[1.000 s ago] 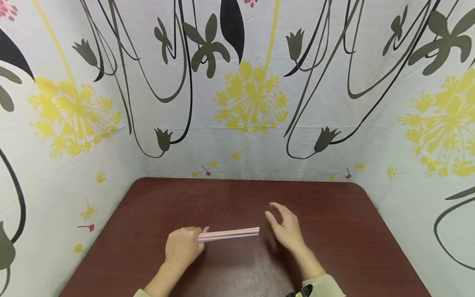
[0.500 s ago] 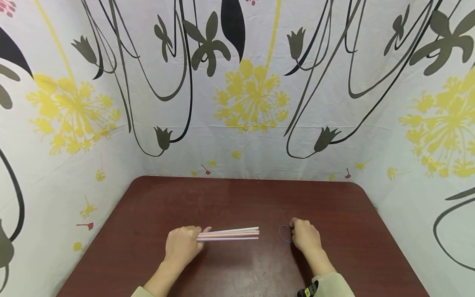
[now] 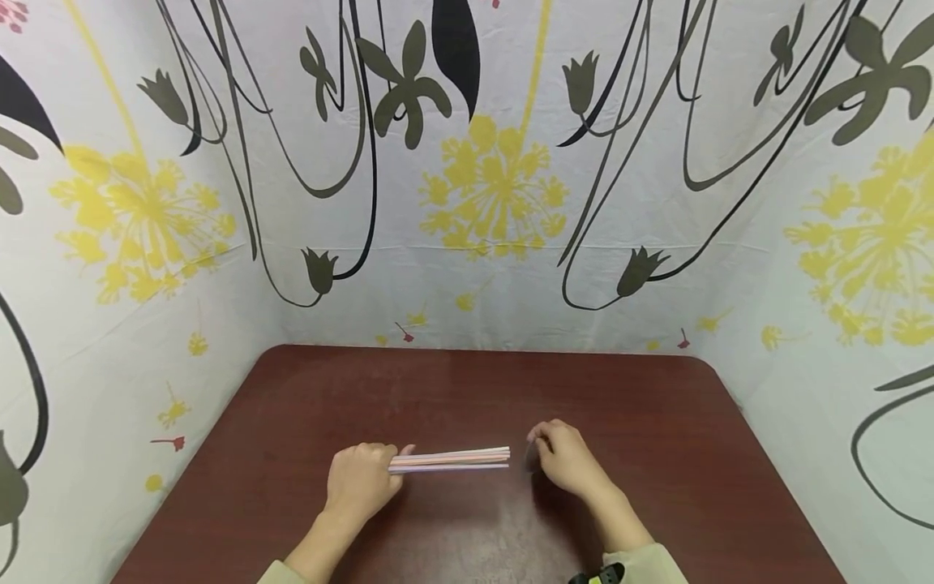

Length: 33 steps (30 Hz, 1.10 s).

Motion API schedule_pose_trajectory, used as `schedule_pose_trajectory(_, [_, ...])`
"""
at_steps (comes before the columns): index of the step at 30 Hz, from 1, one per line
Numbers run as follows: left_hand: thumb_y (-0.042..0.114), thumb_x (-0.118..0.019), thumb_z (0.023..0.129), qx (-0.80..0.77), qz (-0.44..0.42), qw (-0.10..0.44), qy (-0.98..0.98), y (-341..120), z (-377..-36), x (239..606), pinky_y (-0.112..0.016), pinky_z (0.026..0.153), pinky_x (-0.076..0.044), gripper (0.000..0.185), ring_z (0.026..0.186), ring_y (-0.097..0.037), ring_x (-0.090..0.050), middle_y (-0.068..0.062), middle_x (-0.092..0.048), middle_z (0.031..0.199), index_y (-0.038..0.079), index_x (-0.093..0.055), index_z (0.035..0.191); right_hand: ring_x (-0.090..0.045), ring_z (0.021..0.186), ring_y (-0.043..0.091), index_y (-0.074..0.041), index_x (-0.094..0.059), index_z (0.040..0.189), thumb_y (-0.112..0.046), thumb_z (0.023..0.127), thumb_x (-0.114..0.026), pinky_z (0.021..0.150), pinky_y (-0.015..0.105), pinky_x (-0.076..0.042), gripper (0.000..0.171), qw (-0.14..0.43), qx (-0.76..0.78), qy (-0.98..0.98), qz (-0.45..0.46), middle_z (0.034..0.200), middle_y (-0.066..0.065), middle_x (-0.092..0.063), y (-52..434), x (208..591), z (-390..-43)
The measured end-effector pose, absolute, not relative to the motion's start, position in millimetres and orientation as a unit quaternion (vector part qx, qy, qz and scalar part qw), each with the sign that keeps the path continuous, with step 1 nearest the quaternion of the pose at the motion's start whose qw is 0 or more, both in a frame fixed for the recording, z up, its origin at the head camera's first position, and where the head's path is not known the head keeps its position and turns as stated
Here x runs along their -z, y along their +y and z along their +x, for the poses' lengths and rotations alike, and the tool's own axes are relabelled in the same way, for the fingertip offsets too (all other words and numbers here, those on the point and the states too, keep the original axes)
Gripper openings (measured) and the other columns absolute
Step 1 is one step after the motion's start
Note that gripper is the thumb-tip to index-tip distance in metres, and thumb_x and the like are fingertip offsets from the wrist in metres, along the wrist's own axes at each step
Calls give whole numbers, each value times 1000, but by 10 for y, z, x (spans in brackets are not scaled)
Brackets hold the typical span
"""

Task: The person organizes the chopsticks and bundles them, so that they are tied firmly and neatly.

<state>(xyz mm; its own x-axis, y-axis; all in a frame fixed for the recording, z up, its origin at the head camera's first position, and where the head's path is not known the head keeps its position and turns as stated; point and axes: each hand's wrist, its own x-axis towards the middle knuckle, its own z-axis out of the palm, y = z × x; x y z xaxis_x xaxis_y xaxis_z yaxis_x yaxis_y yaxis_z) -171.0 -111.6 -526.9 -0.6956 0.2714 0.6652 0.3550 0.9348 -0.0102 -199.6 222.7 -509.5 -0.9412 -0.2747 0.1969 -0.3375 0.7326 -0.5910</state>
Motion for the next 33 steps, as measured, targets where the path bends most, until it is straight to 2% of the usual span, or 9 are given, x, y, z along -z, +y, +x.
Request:
schedule_pose_trajectory(3, [31,-77,85,61,-172,336,-924,-1092,-1716,5275,-27,36,-29,53,36,-10,-33,7,-42,43,19,-42,48,-50,63,5,-8,-71,95,1,93,-61,60,26,-45,14,39,-349,-917,188,84,-3,-62,2113,4896,-1946])
schedule_pose_trajectory(7, [32,-75,86,55,-162,326,-930,-1091,-1719,5268,-28,35,-28,51,35,-11,-32,5,-43,43,18,-43,48,-51,58,3,-9,-71,94,-2,92,-64,57,25,-47,11,33,-382,-896,226,76,-9,-63,2006,4715,-1884])
schedule_pose_trajectory(14, [34,-73,87,55,-126,301,-944,-1122,-1737,5249,-33,33,-30,51,33,-17,-36,1,-46,43,18,-44,48,-55,60,4,-16,-68,90,-1,91,-68,55,25,-49,15,58,-419,-863,276,73,-10,-63,1979,4616,-1778])
schedule_pose_trajectory(21, [33,-74,87,69,-114,306,-943,-1149,-1754,5231,-35,34,-34,51,34,-20,-43,0,-50,44,19,-44,48,-54,67,3,-19,-65,90,1,89,-72,54,23,-47,22,86,-438,-818,362,82,-10,-59,1959,4686,-1764])
schedule_pose_trajectory(27, [34,-72,88,84,-102,289,-948,-1131,-1749,5195,-35,34,-33,53,35,-18,-40,2,-45,44,20,-40,48,-65,76,10,-21,-66,94,-4,96,-66,66,27,-55,17,7,-469,-794,386,88,-6,-69,1890,4807,-1721])
schedule_pose_trajectory(30, [33,-72,87,97,-97,302,-943,-1145,-1762,5184,-35,34,-32,55,34,-19,-41,2,-44,43,22,-36,47,-71,78,20,-7,-68,99,-7,102,-57,70,34,-59,12,-52,-531,-767,357,91,8,-73,1826,4903,-1689])
schedule_pose_trajectory(33, [31,-72,85,123,-87,317,-936,-1165,-1779,5135,-35,33,-30,56,33,-19,-38,4,-38,42,23,-32,47,-74,75,25,8,-64,103,-11,107,-49,70,41,-60,24,-96,-605,-741,276,89,23,-71,1764,4990,-1660])
